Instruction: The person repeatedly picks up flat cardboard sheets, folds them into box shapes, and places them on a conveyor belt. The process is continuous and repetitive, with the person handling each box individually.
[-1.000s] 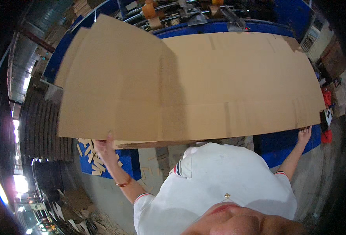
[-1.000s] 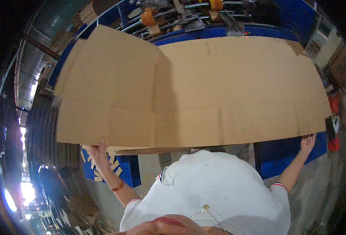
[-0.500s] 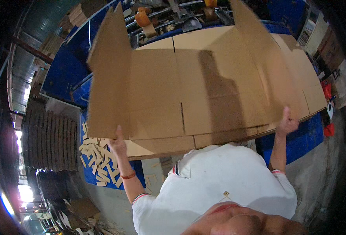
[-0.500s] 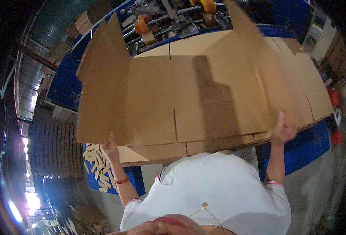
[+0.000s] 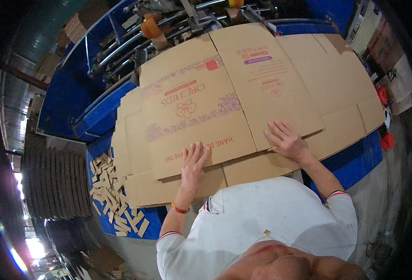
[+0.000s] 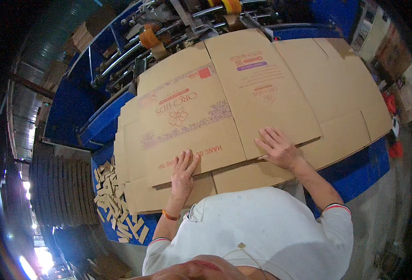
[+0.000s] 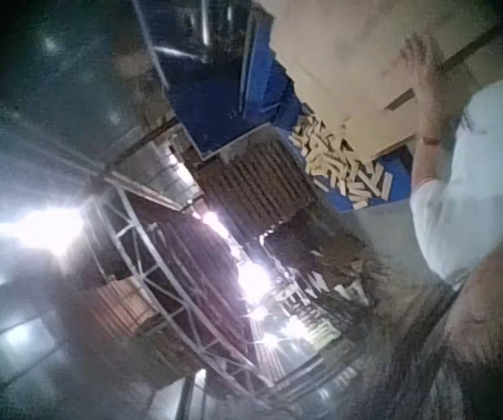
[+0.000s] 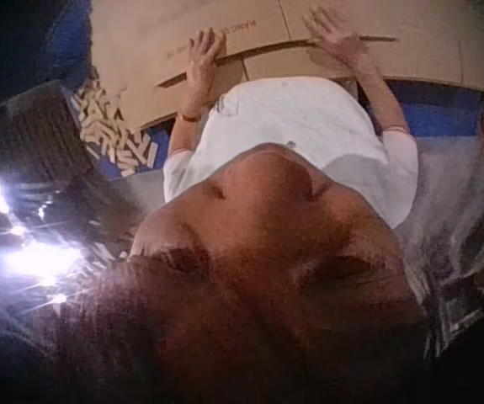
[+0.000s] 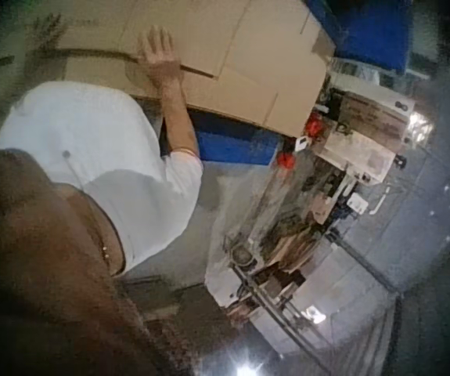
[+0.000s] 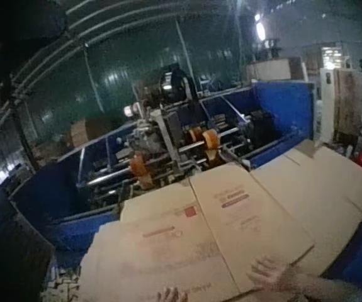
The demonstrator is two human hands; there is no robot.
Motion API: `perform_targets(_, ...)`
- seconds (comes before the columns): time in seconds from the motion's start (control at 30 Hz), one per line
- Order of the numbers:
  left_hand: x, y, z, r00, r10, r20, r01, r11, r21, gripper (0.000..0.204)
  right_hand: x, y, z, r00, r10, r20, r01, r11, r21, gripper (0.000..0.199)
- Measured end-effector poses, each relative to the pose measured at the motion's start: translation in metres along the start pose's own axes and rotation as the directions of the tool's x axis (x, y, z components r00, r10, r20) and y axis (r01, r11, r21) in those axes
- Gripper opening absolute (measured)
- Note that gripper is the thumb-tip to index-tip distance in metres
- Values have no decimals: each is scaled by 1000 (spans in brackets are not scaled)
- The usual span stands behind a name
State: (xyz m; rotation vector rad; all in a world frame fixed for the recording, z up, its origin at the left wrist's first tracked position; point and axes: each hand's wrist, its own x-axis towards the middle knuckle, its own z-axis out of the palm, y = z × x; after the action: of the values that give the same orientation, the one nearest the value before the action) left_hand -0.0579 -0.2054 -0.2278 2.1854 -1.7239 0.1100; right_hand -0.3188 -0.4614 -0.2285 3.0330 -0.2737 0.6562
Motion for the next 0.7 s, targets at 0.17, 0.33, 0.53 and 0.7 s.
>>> perform_targets(0.17, 22, -21, 2, 1000, -11, -3, 11, 999, -35, 67, 19, 6, 5, 1000, 11, 19, -12, 999, 45, 59)
perform_targets(0.33, 62, -45, 3, 999, 34, -24, -34, 999, 22, 68, 43, 30, 26, 1000, 11, 8, -11, 999, 36, 59)
perform_targets(0.53, 147, -100, 28, 994, 38, -100, -24, 990, 137, 60, 123, 92, 59, 994, 101, 37, -100, 994, -38, 59)
perform_targets(0.7, 174, -117, 22, 968, -114, -225, 178, 940, 291, 59, 152, 109, 65, 951, 308, -39, -310, 947, -87, 63)
